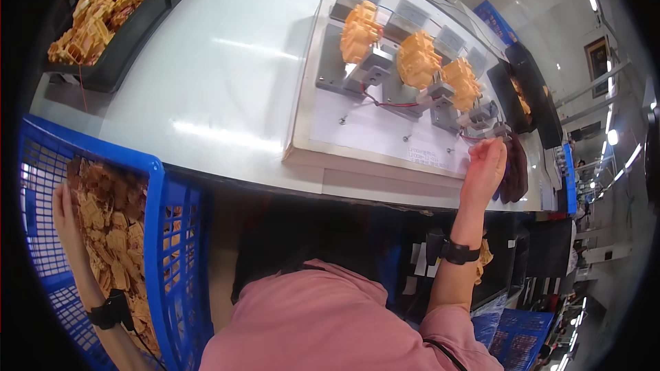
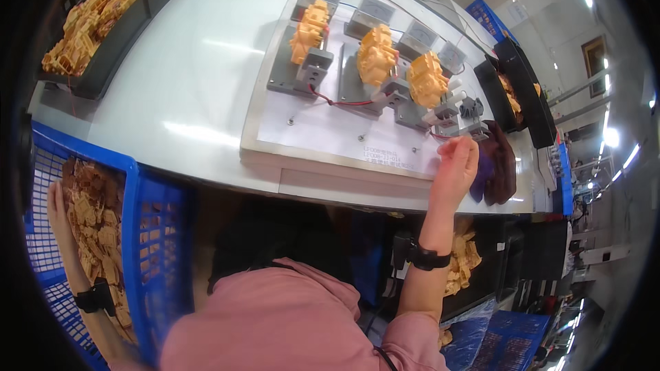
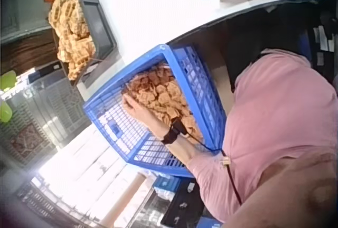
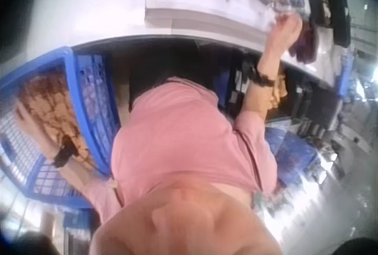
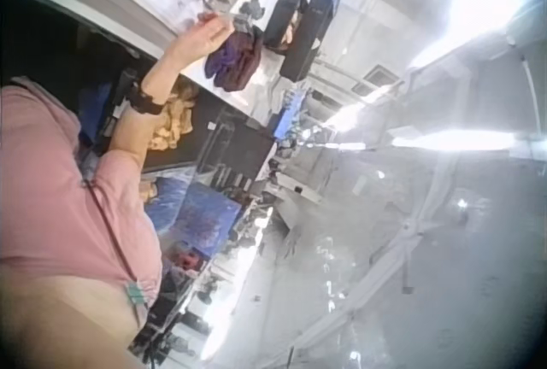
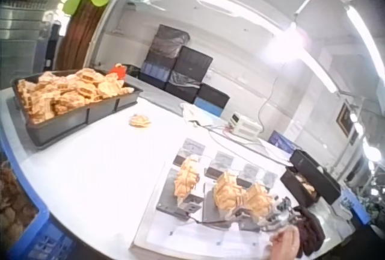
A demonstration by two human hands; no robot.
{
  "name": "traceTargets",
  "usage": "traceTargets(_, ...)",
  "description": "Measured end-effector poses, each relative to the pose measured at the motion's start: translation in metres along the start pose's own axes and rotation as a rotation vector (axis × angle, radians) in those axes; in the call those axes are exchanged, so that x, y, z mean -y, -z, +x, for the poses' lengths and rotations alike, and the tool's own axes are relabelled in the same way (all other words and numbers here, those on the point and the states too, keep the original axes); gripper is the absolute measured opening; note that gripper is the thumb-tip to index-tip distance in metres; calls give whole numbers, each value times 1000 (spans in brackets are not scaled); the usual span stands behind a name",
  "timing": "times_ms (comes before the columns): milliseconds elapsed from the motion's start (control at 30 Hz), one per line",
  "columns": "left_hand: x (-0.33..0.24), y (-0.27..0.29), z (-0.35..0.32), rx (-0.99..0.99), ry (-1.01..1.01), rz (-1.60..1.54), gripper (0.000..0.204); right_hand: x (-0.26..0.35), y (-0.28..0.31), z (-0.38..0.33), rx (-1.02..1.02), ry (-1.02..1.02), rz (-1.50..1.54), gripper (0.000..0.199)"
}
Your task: Assemble and test plastic toy waffle-shaped components using a specialized fixture.
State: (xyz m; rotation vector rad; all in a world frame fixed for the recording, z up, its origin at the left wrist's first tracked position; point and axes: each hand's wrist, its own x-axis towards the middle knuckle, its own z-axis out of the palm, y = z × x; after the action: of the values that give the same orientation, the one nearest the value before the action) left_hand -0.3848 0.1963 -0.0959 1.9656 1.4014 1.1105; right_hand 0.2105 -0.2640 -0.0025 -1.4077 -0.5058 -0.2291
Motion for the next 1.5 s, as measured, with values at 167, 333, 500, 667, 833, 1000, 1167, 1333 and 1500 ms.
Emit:
traceTargets(167,-209,-84,-13,505,-221,-355,17,4,8,-5,95,58,-217,20)
traceTargets(333,-347,-161,-50,791,-607,-302,19,26,3,-6,332,187,-622,15)
traceTargets(500,-363,-217,-58,882,-671,-300,24,29,1,-11,501,217,-742,13)
traceTargets(667,-364,-237,-62,895,-616,-272,15,31,-1,-12,495,156,-724,12)
traceTargets(833,-366,-242,-64,859,-644,-219,12,29,0,-9,514,131,-724,11)
traceTargets(1000,-365,-242,-62,844,-649,-247,11,29,1,-10,497,74,-696,11)
traceTargets(1167,-362,-244,-62,797,-700,-265,9,28,-3,-9,496,66,-703,9)
traceTargets(1333,-360,-244,-61,784,-743,-256,10,32,-7,-10,482,76,-735,8)
traceTargets(1500,-355,-244,-60,781,-753,-270,10,34,-9,-9,485,57,-746,9)
